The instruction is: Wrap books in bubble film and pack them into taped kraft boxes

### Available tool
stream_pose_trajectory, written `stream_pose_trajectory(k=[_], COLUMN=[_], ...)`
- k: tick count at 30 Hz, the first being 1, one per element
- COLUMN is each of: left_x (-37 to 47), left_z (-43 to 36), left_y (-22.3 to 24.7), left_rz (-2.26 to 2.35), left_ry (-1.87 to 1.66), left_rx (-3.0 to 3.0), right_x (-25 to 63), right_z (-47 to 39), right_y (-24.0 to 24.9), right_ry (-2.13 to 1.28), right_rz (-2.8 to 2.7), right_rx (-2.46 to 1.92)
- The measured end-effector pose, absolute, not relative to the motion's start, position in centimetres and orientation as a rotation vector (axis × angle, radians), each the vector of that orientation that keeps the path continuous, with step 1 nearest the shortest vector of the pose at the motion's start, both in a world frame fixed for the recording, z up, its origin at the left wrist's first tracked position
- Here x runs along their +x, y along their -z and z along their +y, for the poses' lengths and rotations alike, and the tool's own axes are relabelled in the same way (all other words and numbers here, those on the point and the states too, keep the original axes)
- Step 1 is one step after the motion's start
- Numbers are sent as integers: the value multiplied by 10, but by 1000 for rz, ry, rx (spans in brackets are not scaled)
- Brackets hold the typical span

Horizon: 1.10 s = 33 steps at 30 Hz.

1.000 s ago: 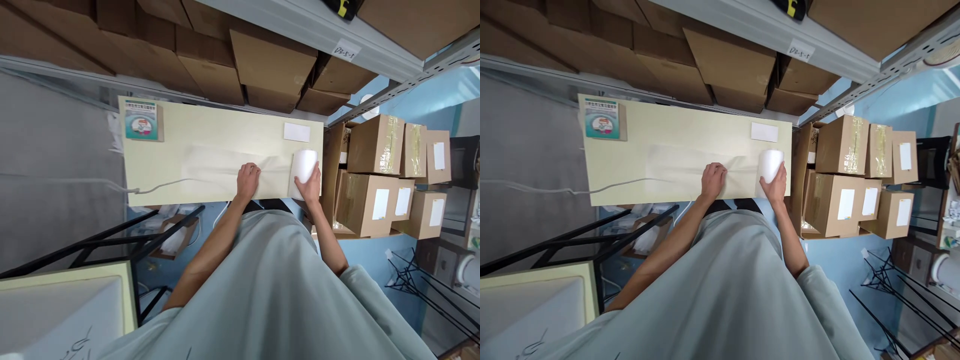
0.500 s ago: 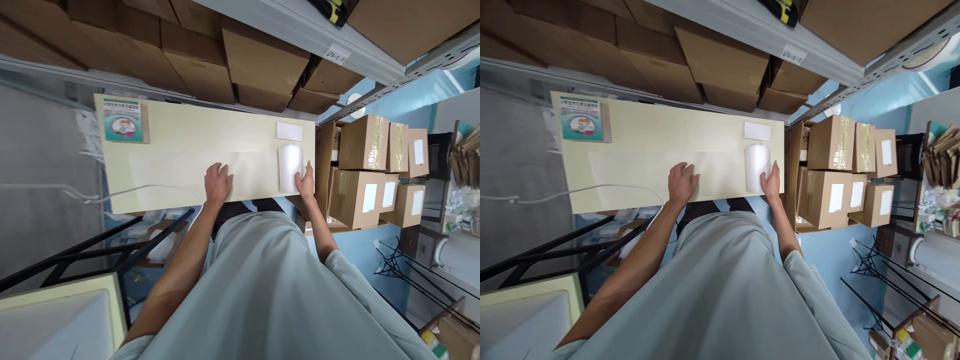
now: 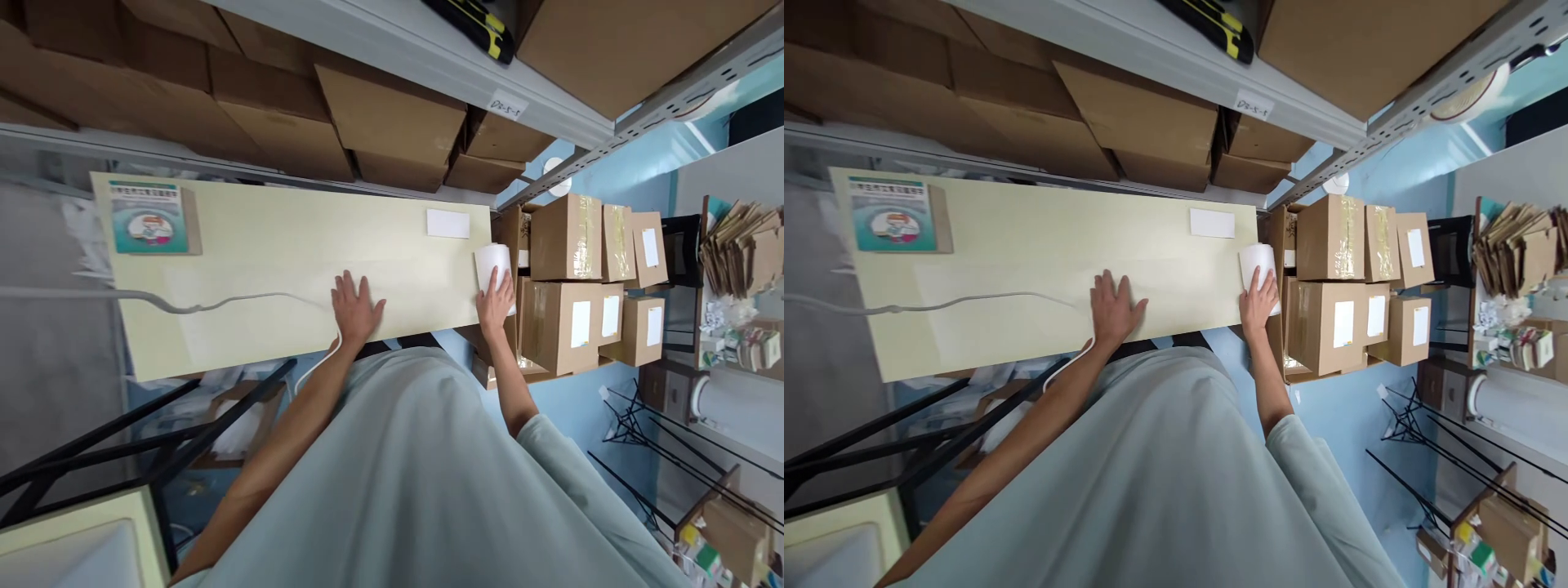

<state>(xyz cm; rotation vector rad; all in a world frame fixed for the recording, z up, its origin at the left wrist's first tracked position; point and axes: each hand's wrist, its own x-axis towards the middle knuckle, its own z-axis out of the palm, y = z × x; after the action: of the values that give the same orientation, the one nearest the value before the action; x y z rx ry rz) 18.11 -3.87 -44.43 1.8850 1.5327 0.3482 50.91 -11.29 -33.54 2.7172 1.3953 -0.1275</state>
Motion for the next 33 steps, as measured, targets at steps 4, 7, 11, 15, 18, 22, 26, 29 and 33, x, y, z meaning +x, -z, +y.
stream_pose_trajectory(k=[4, 7, 11, 15, 18, 22, 26, 29, 33], left_x=[179, 164, 123, 88, 81, 102, 133, 138, 111], left_z=[-40, -40, -39, -39, -38, -33, -30, -29, -10], left_y=[440, 435, 429, 424, 422, 425, 428, 423, 408], left_rz=[1479, 1486, 1464, 1311, 1233, 1158, 1179, 1193, 1170], left_ry=[-309, -306, -297, -191, -161, -162, -133, -83, -159], left_rx=[1902, 1889, 1906, 2003, 2054, 2074, 2064, 2046, 1970], right_x=[486, 463, 439, 421, 416, 434, 457, 456, 408], right_z=[-121, -128, -121, -102, -98, -103, -105, -101, -74], right_y=[333, 326, 322, 330, 330, 322, 321, 322, 326], right_ry=[78, 118, 148, 440, 417, 207, 329, 328, 168], right_rz=[1408, 1545, 1477, 1264, 1211, 1178, 1089, 1044, 1310], right_rx=[2686, 2626, 2769, 2830, 2830, 2852, 2827, 2834, 2843])
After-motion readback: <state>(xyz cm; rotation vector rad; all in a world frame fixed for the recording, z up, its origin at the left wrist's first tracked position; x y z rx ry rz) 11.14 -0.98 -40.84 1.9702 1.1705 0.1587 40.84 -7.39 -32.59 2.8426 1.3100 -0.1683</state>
